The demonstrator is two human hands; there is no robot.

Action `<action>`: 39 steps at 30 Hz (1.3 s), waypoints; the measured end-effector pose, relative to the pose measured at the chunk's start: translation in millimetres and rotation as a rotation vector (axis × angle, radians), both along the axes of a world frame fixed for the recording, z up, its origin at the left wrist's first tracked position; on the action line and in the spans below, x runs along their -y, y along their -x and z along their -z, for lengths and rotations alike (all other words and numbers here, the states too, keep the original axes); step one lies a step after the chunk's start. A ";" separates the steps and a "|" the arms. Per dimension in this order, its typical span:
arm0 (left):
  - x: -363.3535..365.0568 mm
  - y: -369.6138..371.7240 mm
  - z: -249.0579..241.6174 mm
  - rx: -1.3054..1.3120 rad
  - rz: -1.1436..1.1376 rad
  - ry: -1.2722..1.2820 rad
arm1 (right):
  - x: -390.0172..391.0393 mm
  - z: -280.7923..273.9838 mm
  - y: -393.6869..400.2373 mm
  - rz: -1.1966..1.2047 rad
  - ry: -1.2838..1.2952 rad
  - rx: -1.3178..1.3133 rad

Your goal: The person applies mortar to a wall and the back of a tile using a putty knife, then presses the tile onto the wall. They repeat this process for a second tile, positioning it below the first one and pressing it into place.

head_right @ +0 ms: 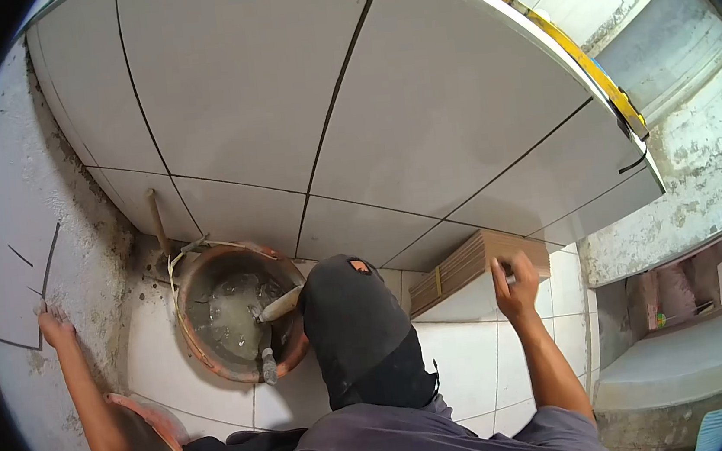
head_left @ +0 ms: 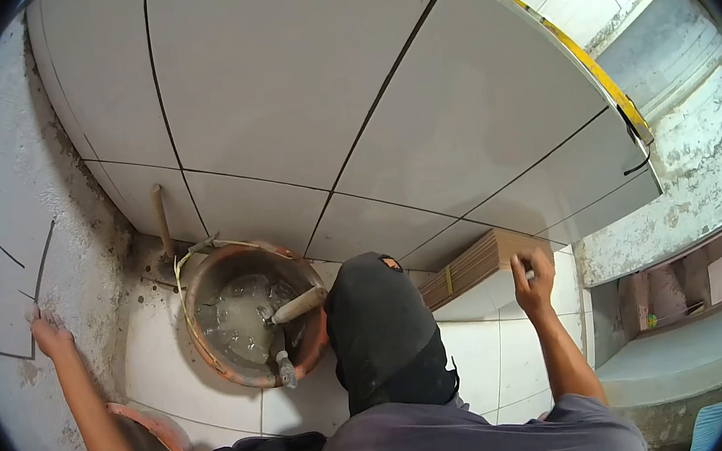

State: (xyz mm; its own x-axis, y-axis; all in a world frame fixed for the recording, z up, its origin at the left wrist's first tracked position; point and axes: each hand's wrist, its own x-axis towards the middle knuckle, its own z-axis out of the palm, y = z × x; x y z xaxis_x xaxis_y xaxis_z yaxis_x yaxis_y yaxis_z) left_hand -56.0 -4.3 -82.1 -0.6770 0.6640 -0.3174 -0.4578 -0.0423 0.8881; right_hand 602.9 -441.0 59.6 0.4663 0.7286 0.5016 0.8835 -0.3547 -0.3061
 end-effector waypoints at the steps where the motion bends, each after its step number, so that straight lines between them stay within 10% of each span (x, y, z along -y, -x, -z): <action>1: 0.8 -2.4 -3.1 -0.005 -0.011 0.002 | 25.7 11.8 -10.8 0.048 0.112 0.050; 8: -18.0 44.4 84.9 0.079 0.063 -0.224 | 115.0 95.9 -79.5 0.180 0.184 0.147; 10: 20.3 -25.1 -10.3 0.069 -0.009 0.014 | 122.5 119.6 -104.6 0.252 0.113 0.102; 24: 18.5 -40.3 -27.8 0.049 -0.198 -0.002 | 95.3 59.9 -51.0 0.143 0.298 0.498; 30: 16.5 -42.1 -30.7 0.093 -0.195 0.019 | 107.2 49.5 -77.9 0.071 0.470 0.284; 33: 18.7 -46.5 -35.7 0.064 -0.230 0.023 | 128.4 74.0 -135.0 0.007 0.674 -0.274; 39: 22.4 -47.4 -40.8 0.124 -0.185 0.074 | 122.2 61.8 -134.4 -0.032 1.007 -0.071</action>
State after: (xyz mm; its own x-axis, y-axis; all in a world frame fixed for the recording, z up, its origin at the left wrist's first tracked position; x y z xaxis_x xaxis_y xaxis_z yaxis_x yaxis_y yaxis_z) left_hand -8.6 -26.7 -41.3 -0.7377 0.5041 -0.4491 -0.5541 -0.0720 0.8293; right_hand 737.2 -563.2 -2.3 0.4440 0.8105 -0.3822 0.8885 -0.4534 0.0707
